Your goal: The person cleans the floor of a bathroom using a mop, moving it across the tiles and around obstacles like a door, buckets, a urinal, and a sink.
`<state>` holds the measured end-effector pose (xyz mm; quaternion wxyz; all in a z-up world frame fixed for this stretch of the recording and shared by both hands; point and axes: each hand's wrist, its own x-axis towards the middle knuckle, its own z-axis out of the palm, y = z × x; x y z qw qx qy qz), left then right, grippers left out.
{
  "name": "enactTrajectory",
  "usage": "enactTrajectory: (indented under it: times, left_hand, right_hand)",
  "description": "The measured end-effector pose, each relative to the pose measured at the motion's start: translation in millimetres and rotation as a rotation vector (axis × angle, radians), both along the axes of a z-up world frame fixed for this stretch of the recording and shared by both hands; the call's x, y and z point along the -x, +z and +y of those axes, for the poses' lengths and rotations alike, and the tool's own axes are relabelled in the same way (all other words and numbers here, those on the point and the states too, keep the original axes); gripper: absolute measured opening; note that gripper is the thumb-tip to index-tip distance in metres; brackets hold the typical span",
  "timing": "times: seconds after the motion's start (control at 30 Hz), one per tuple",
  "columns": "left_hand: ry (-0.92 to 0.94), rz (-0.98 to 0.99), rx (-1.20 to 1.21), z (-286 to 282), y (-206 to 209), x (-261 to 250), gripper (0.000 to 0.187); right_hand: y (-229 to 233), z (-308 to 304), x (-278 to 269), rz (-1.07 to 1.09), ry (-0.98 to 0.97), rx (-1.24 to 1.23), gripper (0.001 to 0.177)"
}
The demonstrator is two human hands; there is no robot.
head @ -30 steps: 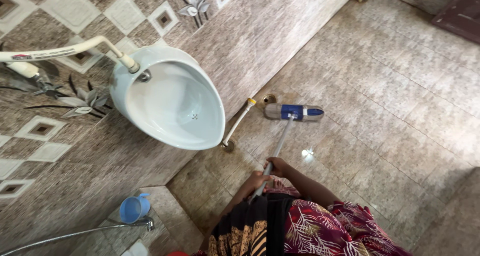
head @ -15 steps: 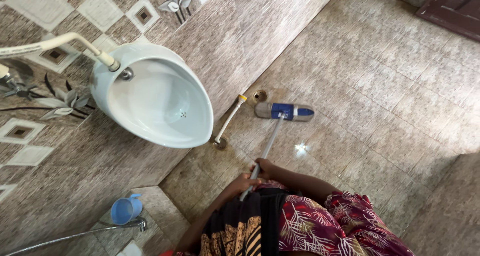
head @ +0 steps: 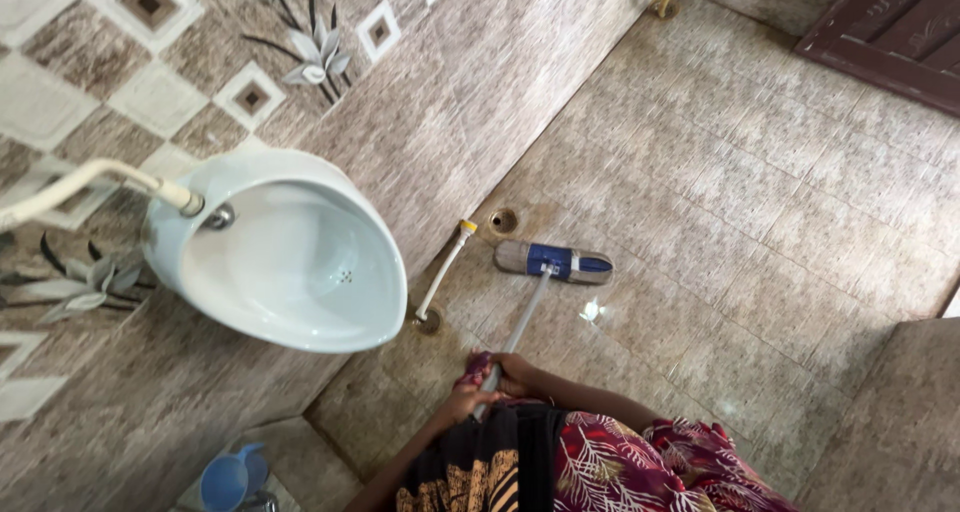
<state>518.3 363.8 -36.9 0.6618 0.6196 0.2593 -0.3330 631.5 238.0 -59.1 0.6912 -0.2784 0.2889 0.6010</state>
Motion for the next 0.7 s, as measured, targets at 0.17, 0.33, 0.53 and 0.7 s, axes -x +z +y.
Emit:
enactTrajectory:
  times: [0.17,0.33,0.53,0.7]
  left_hand:
    - [-0.235,-0.292,-0.324,19,-100,-23,0.038]
    - [-0.133,-0.118,-0.077,47,-96,-82,0.032]
    - [-0.303,-0.572,-0.131,70,-66,-180,0.029]
    - [-0.001,0.018,0.135,49,36,-263,0.023]
  right_hand:
    - [14,5,-28,-0.045,-0.003,-0.058,0.011]
    - [30,24,-88,-0.15,0.056,-0.065,0.016]
    - [-14,55,-171,-0.168,-0.077,-0.123,0.026]
    - [-52,61,-253,-0.052,-0.191,0.17,0.03]
